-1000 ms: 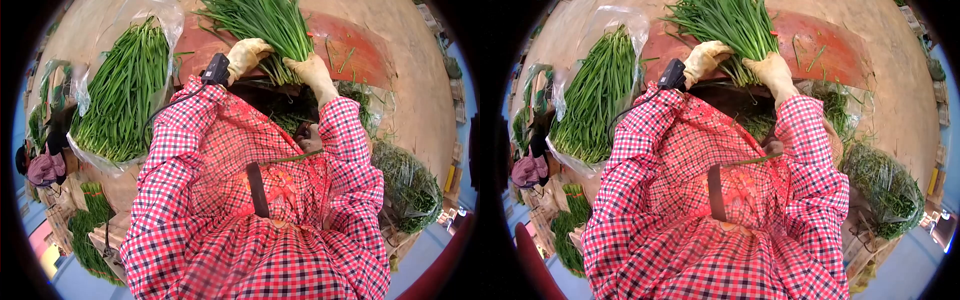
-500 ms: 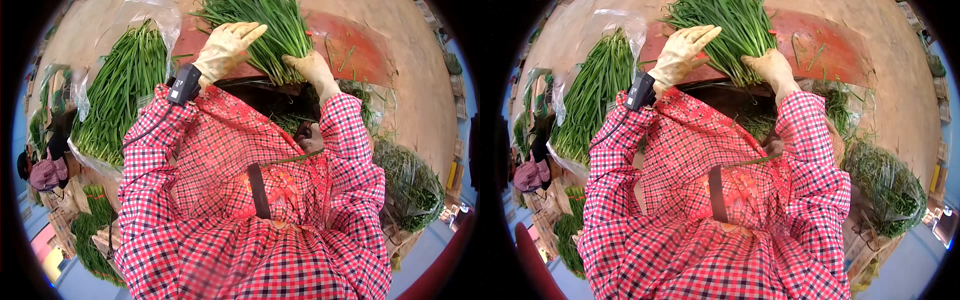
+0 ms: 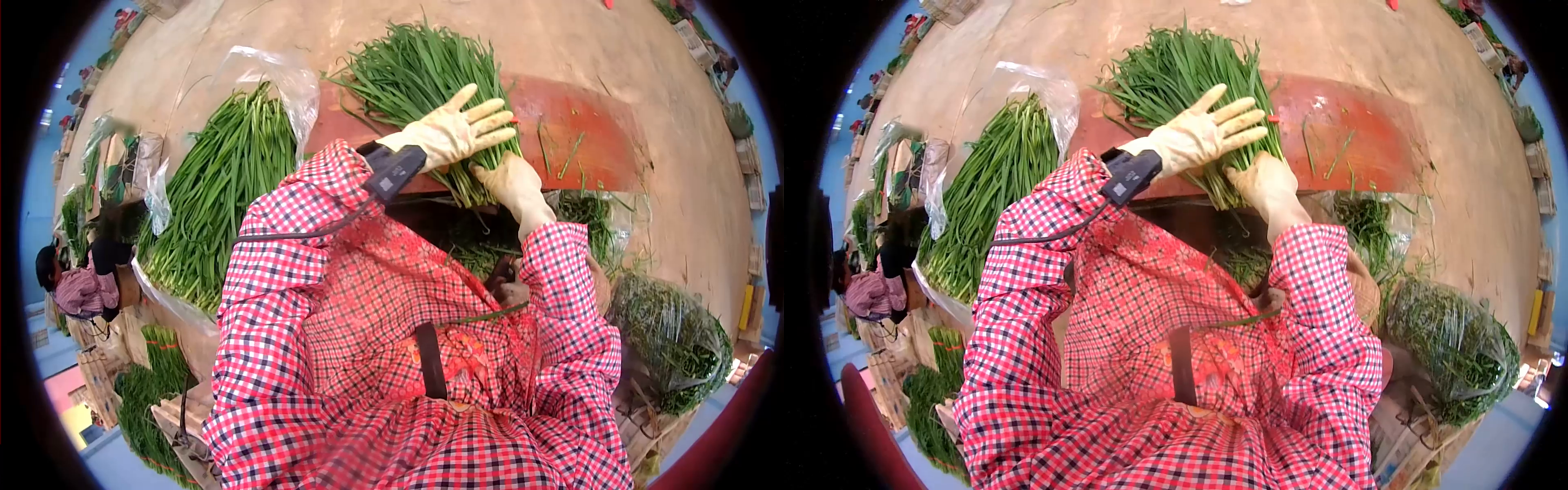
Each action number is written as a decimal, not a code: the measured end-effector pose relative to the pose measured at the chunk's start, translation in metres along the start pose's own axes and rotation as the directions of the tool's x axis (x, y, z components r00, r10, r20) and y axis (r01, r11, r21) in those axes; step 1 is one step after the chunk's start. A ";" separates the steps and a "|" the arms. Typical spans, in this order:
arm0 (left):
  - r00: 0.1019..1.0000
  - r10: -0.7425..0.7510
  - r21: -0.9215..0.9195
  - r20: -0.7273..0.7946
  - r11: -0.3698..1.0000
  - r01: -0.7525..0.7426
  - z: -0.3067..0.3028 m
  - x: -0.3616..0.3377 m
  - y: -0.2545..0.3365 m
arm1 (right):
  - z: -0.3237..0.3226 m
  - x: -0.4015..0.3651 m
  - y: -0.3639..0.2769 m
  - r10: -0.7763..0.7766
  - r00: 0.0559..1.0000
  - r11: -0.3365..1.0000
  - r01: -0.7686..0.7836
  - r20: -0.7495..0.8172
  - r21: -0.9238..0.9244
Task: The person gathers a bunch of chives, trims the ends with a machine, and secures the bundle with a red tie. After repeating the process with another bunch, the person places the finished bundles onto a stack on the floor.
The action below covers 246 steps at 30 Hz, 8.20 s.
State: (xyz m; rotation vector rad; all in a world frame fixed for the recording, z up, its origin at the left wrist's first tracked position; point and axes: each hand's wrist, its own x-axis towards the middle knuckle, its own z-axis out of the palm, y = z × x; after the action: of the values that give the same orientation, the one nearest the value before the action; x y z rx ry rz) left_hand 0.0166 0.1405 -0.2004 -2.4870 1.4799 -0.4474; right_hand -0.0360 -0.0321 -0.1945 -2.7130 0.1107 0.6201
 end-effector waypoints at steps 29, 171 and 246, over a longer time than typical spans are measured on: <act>0.951 0.197 -0.228 0.237 0.963 -0.143 0.009 0.013 -0.021 | 0.095 -0.032 -0.040 -0.334 0.871 0.825 0.456 -0.361 0.335; 0.871 -0.440 -0.259 0.218 0.835 0.486 -0.003 0.031 0.028 | 0.006 0.037 0.124 0.153 0.799 -0.093 0.597 -0.581 0.797; 0.800 -0.481 -0.207 0.358 0.795 0.570 -0.006 0.034 0.028 | 0.038 -0.001 0.067 -0.253 0.893 0.701 0.435 -0.373 0.566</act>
State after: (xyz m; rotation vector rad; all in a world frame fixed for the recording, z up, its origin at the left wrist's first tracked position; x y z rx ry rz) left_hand 0.0068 0.0973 -0.1985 -3.0482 0.7583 0.0868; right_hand -0.0625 -0.0808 -0.2473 -2.0402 -0.1128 0.0582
